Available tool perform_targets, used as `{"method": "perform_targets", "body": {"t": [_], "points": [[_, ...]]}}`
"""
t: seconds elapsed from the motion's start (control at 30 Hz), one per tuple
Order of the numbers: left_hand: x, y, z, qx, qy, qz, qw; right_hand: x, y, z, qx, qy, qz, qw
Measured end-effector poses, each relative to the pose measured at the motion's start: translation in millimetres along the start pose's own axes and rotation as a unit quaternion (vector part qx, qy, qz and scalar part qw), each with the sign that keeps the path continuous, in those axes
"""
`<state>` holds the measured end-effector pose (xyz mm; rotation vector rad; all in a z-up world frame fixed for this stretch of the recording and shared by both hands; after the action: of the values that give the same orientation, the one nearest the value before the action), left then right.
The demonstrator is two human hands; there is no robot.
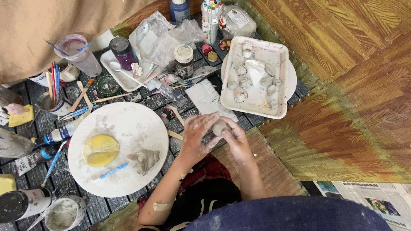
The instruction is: The person shapes a lump of clay into a small ball using their hands and a yellow sponge on a white rotating plate. They repeatedly roll and smooth the clay, occasionally placing it on the plate or in a nearby tray.
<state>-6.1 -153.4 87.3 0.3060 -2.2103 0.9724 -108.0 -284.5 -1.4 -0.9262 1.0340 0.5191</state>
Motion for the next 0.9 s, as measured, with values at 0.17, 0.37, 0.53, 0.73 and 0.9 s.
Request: {"method": "perform_targets", "body": {"t": [0.17,0.37,0.53,0.73,0.9], "points": [[-1,5,-2,-0.011,-0.015,0.042,0.999,19,12,-4,0.011,-0.107,0.006,0.994],[-3,9,-4,0.0,0.021,-0.005,1.0,28,18,-5,0.046,-0.079,0.001,0.996],[-1,10,-10,0.035,-0.054,0.043,0.997,18,14,8,-0.058,-0.075,-0.027,0.995],[-4,12,-12,0.027,-0.043,0.04,0.998,15,18,10,-0.012,-0.027,-0.03,0.999],[-6,14,-13,0.047,-0.025,0.014,0.998,10,16,16,-0.042,0.125,-0.102,0.986]]}}
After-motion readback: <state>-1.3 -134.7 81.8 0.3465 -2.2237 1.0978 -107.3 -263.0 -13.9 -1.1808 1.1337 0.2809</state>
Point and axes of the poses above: each hand's wrist, its own y-axis away from the middle knuckle, its own z-axis out of the palm, x = y × z, the point moved 5 cm from there along -y, towards the middle knuckle, and after that the axes turned 9 degrees about -z, right-handed, at the moved point
